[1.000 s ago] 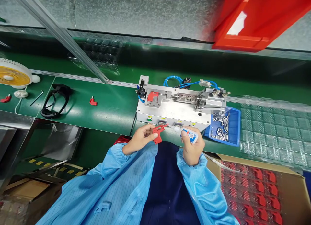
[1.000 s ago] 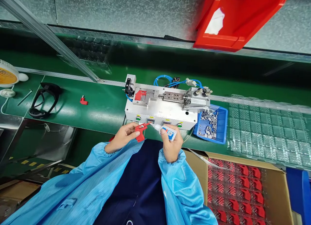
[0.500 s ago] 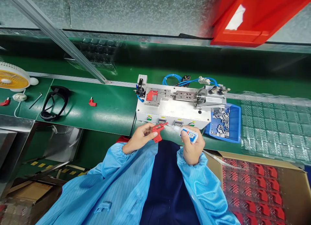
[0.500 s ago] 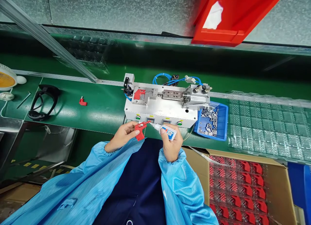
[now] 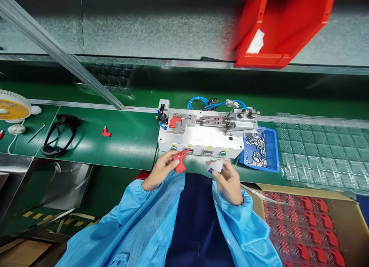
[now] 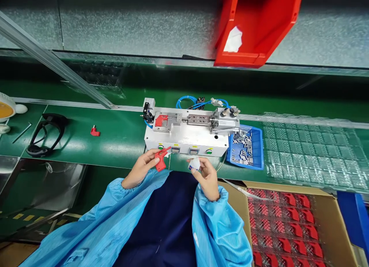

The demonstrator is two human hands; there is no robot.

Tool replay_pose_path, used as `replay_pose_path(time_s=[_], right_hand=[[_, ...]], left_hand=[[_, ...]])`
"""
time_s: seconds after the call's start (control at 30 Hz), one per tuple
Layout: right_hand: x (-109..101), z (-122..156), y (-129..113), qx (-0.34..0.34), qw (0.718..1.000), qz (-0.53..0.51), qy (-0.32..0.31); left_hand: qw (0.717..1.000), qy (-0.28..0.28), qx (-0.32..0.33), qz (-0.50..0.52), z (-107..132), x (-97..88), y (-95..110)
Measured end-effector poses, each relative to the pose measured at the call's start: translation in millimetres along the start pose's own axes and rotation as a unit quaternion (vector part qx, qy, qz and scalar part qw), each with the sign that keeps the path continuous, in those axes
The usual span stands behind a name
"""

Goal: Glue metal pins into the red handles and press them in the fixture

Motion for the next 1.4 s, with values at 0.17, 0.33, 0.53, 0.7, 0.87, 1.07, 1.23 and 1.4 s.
replay_pose_path(time_s=[0.17,0.33,0.53,0.7,0.87,1.07,1.23,1.4], right_hand=[[-13.2,-6.3,67.8,-0.011,0.991,0.13,-0.029],[-13.1,-18.9,143.0,0.0,0.968,0.252,0.012],[-15.7,-22.1,170.4,-0.021,0.944,0.329,0.0],[-34.4,-17.0,150.1,-0.065,0.924,0.375,0.032],[-26.6,-38.1,69.1,-0.185,0.918,0.337,0.099],[87.8,-105.5,-24.5,-0.308,0.877,0.368,-0.032],[164.7,-161.5,-30.3,-0.293,0.816,0.487,-0.103],[189.5,-187.1,-26.0,-0.293,0.775,0.545,-0.127]], left_hand=[[0.998,0.013,-0.042,0.055,-9.7,-3.7,-7.8],[0.992,0.012,-0.072,0.101,-14.3,0.4,-16.9],[0.996,0.019,-0.054,0.067,-17.4,0.5,-20.1],[0.998,0.041,-0.028,0.034,-21.5,-7.2,-18.3],[0.996,0.079,-0.02,0.022,-29.0,-21.4,-17.6],[0.997,0.076,-0.004,0.006,-30.8,-22.1,-16.7],[0.998,0.064,0.026,-0.005,-25.4,-33.0,-18.3],[0.99,0.126,0.057,-0.025,-20.3,-60.2,-23.3]])
Point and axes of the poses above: each hand's wrist, its own z-axis away from the middle knuckle, its own x-axis out of the palm, y = z × x, the point moved 9 cm from there along -z, towards the middle knuckle, and after that the axes turned 9 degrees about y, right-handed, at the moved point
